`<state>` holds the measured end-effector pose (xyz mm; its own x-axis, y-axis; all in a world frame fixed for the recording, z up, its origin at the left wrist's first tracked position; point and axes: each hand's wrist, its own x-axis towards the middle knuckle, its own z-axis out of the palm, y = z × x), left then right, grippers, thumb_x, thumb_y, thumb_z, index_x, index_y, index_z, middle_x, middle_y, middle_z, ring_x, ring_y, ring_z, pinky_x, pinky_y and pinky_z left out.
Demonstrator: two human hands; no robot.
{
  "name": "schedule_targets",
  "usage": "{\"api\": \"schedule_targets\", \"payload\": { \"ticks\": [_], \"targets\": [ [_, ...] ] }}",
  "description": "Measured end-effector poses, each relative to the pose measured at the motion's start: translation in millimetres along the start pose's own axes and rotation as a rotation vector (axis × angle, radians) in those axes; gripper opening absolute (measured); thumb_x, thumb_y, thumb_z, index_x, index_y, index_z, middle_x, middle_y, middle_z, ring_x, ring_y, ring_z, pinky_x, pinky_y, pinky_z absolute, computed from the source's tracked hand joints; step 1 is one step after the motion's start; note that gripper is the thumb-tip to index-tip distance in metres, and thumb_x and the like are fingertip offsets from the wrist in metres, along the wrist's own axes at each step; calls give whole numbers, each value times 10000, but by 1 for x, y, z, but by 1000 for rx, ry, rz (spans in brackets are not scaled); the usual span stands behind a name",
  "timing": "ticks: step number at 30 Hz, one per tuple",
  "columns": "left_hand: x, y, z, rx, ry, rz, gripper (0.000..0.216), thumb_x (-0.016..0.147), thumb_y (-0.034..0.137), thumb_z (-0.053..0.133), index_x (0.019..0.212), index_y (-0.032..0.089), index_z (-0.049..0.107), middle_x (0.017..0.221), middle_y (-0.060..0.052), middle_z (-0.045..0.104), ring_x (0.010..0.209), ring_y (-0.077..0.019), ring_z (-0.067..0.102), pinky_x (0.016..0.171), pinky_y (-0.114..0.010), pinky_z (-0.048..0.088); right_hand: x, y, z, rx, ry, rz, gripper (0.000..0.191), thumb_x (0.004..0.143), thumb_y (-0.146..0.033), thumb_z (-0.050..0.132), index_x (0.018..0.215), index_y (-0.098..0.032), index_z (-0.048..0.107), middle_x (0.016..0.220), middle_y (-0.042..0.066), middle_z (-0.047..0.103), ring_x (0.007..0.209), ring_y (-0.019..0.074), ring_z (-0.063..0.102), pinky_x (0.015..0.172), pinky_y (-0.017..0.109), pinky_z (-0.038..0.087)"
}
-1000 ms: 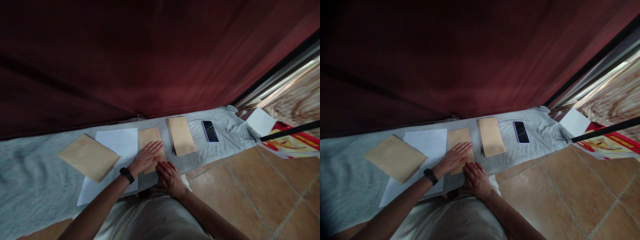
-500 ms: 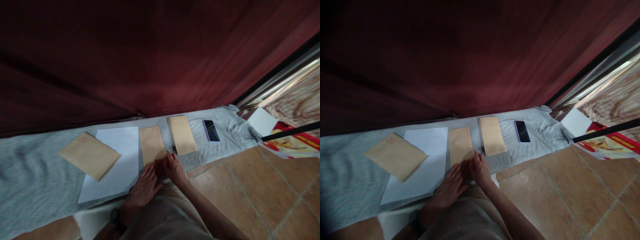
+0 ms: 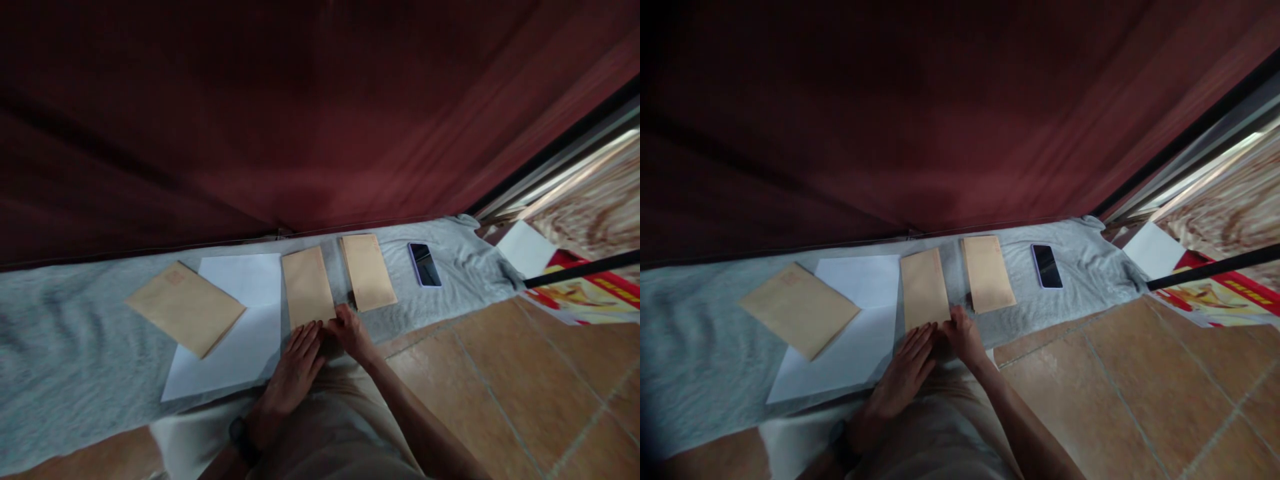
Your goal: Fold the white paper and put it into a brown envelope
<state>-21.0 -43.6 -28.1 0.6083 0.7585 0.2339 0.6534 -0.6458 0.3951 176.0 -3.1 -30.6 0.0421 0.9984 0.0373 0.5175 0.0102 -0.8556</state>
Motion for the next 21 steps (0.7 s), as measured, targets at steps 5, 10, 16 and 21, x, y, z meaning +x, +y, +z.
{"api": "schedule_targets", "payload": {
  "ticks": [5, 10, 16, 21],
  "targets": [
    [5, 10, -12, -306, 248, -326, 632, 1046, 304, 457, 1631, 291, 220, 1691, -86, 287, 1549, -245, 292, 1235, -457, 345, 0, -16, -8, 464, -53, 223, 140, 819, -344, 602, 875, -233, 538, 822, -11, 631, 736, 168, 610, 601, 267, 561],
    [16, 5, -30, -804, 439, -788, 626, 919, 516, 647, 1457, 215, 540, 1449, -131, 603, 1269, -287, 625, 1062, -428, 517, 2, -33, -17, 700, -60, 327, 277, 762, -426, 731, 876, -248, 553, 828, -32, 631, 740, 168, 633, 554, 261, 597],
    [34, 0, -51, -1320, 272, -1051, 522, 677, 539, 844, 994, 134, 753, 924, -92, 776, 688, -173, 703, 557, -235, 517, 2, -45, -19, 778, -86, 347, 331, 731, -457, 798, 885, -233, 609, 840, -25, 680, 750, 169, 665, 564, 261, 611],
    [39, 2, -53, -1380, 307, -1041, 515, 612, 469, 885, 968, 119, 761, 874, -102, 790, 642, -167, 697, 526, -231, 506, 5, -51, -16, 857, -46, 416, 388, 668, -481, 870, 872, -215, 675, 823, -17, 713, 740, 163, 679, 603, 260, 609]
  ]
}}
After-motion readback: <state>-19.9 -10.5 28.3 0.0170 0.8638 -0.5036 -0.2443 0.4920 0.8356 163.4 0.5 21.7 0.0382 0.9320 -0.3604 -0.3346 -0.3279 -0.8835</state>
